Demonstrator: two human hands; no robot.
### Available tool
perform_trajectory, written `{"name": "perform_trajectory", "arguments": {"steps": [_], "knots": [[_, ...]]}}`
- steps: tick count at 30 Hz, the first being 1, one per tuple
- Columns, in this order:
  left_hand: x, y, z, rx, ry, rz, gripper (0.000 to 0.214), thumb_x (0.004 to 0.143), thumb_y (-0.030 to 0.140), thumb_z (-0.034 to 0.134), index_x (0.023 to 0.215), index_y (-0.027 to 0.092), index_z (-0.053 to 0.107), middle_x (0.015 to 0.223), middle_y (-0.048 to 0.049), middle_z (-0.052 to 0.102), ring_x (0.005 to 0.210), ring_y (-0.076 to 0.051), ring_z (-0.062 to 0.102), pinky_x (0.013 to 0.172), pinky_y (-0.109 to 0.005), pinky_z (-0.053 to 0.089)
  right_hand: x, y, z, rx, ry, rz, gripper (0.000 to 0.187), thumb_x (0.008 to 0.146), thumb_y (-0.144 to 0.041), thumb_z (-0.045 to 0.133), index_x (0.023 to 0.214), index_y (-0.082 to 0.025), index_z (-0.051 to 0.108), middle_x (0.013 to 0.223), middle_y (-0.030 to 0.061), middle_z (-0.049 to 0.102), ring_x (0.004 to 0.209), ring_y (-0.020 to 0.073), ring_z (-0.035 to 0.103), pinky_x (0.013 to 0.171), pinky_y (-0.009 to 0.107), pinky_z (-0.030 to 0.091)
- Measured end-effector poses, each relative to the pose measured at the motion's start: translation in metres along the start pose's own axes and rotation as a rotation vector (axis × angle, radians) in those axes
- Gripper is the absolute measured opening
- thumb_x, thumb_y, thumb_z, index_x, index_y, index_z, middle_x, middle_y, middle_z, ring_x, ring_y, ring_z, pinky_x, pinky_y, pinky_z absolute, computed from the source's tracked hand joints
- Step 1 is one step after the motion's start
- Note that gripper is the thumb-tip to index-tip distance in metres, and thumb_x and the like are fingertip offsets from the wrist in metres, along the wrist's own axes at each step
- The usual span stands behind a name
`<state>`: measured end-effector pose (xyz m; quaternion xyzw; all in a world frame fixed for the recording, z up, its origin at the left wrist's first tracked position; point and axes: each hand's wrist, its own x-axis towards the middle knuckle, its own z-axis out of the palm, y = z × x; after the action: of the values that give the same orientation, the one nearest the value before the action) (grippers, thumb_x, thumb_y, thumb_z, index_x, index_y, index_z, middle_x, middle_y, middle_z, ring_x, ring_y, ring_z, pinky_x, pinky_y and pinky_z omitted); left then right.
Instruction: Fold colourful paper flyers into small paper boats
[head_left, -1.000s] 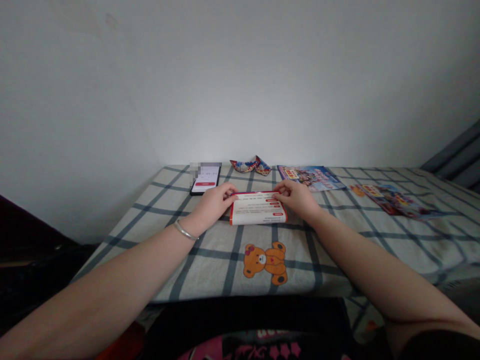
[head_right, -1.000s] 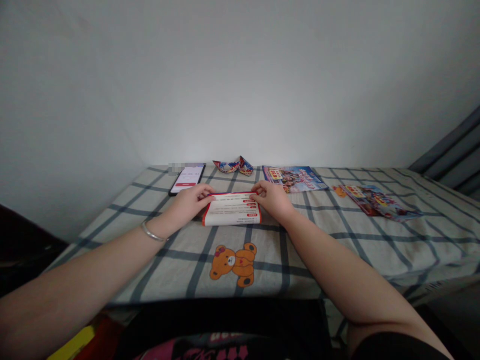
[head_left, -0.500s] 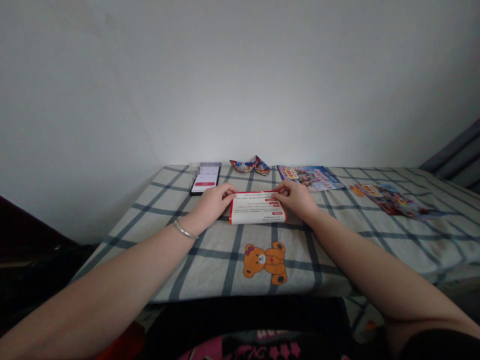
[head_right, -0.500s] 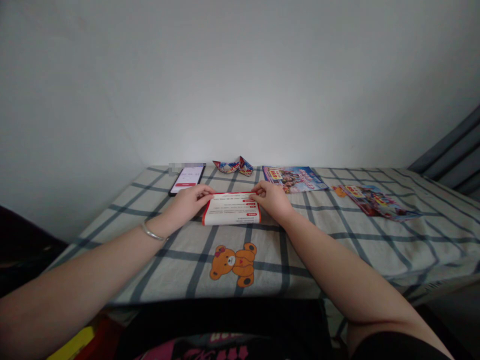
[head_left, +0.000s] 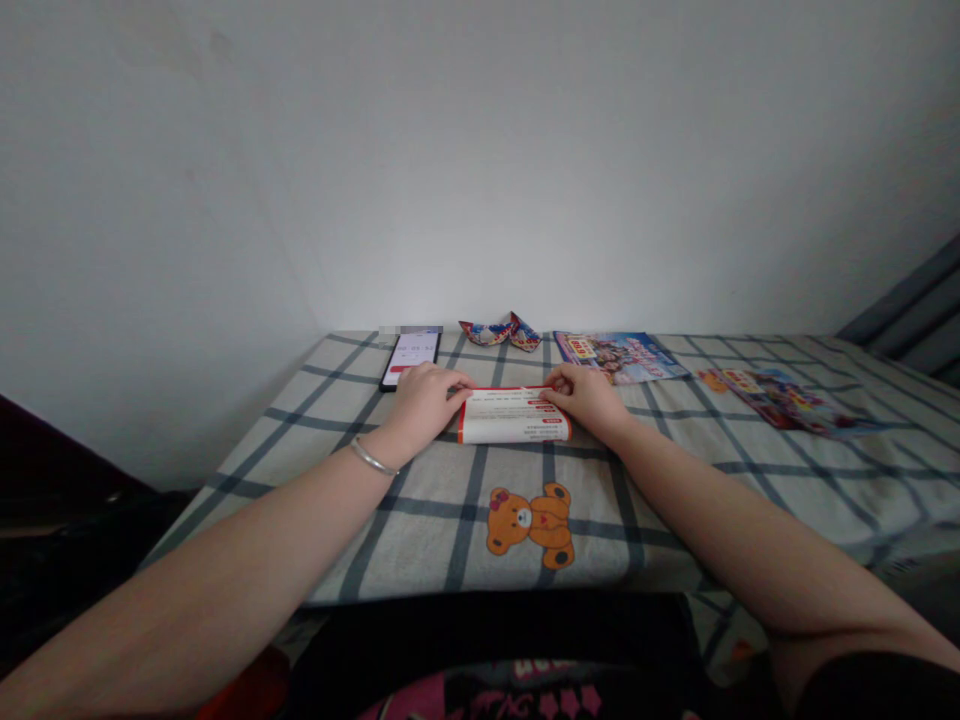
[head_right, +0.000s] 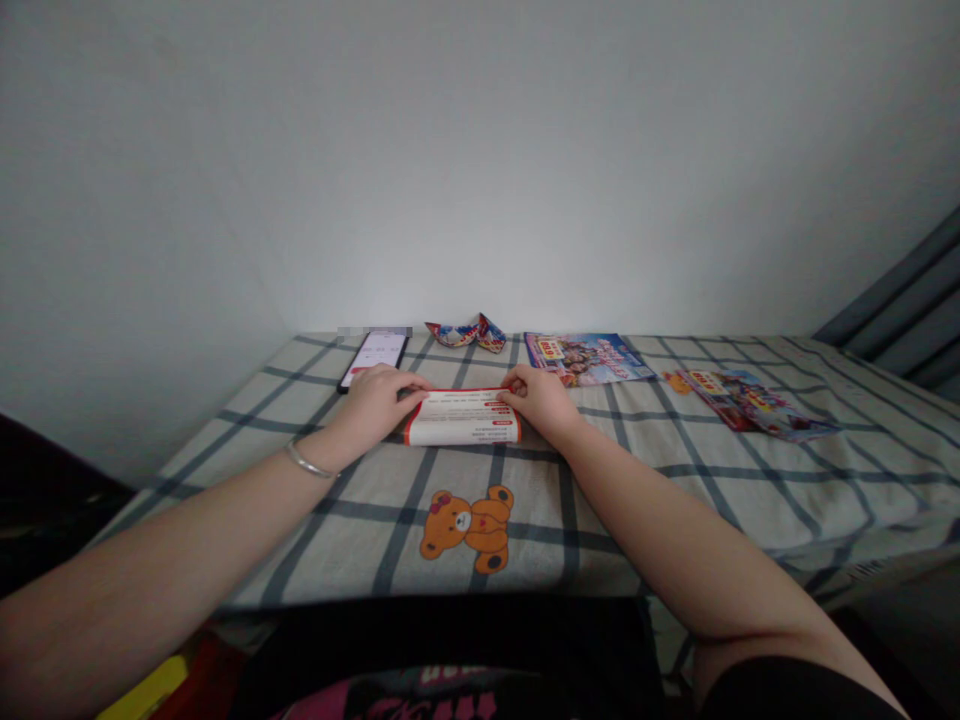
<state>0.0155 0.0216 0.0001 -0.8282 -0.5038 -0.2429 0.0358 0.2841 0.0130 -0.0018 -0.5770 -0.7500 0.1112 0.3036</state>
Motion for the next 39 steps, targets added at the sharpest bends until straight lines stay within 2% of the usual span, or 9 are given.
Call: {"name": "perform_trajectory", "arguments": {"steps": [7,12,19,26,32,39], "knots": [[0.0,0.003,-0.001,0.067,-0.049,0.025,0.016,0.09,0.031,0.063,0.094,0.025,0.077,0.088,-0.0048,0.074,0.09,-0.026,0.056,0.079,-0.037,0.038,0.002,0.001,0.002,-0.087,-0.059,-0.032,0.009,0.081,-0.024,0.069,0.089,-0.02,0.071,0.081,0.0016,0.07,0.071,0.0148,0.059,0.061,0.025,0.04],[0.0,0.004,0.0,0.092,-0.046,0.059,0.014,0.09,0.03,0.064,0.091,0.025,0.077,0.089,-0.0038,0.075,0.089,-0.025,0.053,0.08,-0.038,0.036,0.001,0.0,0.001,-0.148,-0.089,-0.005,0.012,0.082,-0.03,0.069,0.092,-0.023,0.072,0.088,0.0017,0.073,0.077,0.0173,0.062,0.064,0.026,0.041],[0.002,-0.001,0.005,0.098,-0.038,0.107,0.016,0.09,0.03,0.062,0.089,0.024,0.077,0.087,-0.0047,0.073,0.086,-0.024,0.051,0.08,-0.037,0.036,0.004,0.003,0.002,-0.121,-0.117,-0.038,0.013,0.083,-0.027,0.068,0.091,-0.019,0.073,0.085,0.003,0.071,0.076,0.0158,0.061,0.064,0.025,0.042],[0.004,-0.006,0.009,0.097,-0.035,0.153,0.017,0.09,0.028,0.06,0.088,0.022,0.076,0.086,-0.0058,0.072,0.084,-0.023,0.052,0.08,-0.036,0.039,0.006,0.009,0.004,-0.124,-0.112,-0.086,0.013,0.083,-0.027,0.067,0.091,-0.019,0.074,0.087,0.0046,0.071,0.08,0.0174,0.062,0.071,0.028,0.046],[0.001,-0.001,0.007,0.157,0.001,0.168,0.012,0.09,0.026,0.062,0.096,0.026,0.073,0.099,-0.0061,0.069,0.1,-0.027,0.05,0.085,-0.039,0.036,0.008,0.01,0.004,-0.169,-0.109,-0.175,0.014,0.084,-0.025,0.066,0.093,-0.02,0.075,0.092,0.006,0.072,0.088,0.0199,0.063,0.081,0.032,0.047],[0.007,0.001,0.002,0.173,-0.129,0.333,0.014,0.09,0.019,0.06,0.09,0.021,0.074,0.093,-0.0065,0.069,0.095,-0.024,0.051,0.083,-0.037,0.039,0.007,0.007,0.003,-0.183,-0.127,-0.292,0.016,0.086,-0.02,0.062,0.093,-0.02,0.077,0.092,0.0062,0.071,0.088,0.0189,0.063,0.084,0.031,0.046]]}}
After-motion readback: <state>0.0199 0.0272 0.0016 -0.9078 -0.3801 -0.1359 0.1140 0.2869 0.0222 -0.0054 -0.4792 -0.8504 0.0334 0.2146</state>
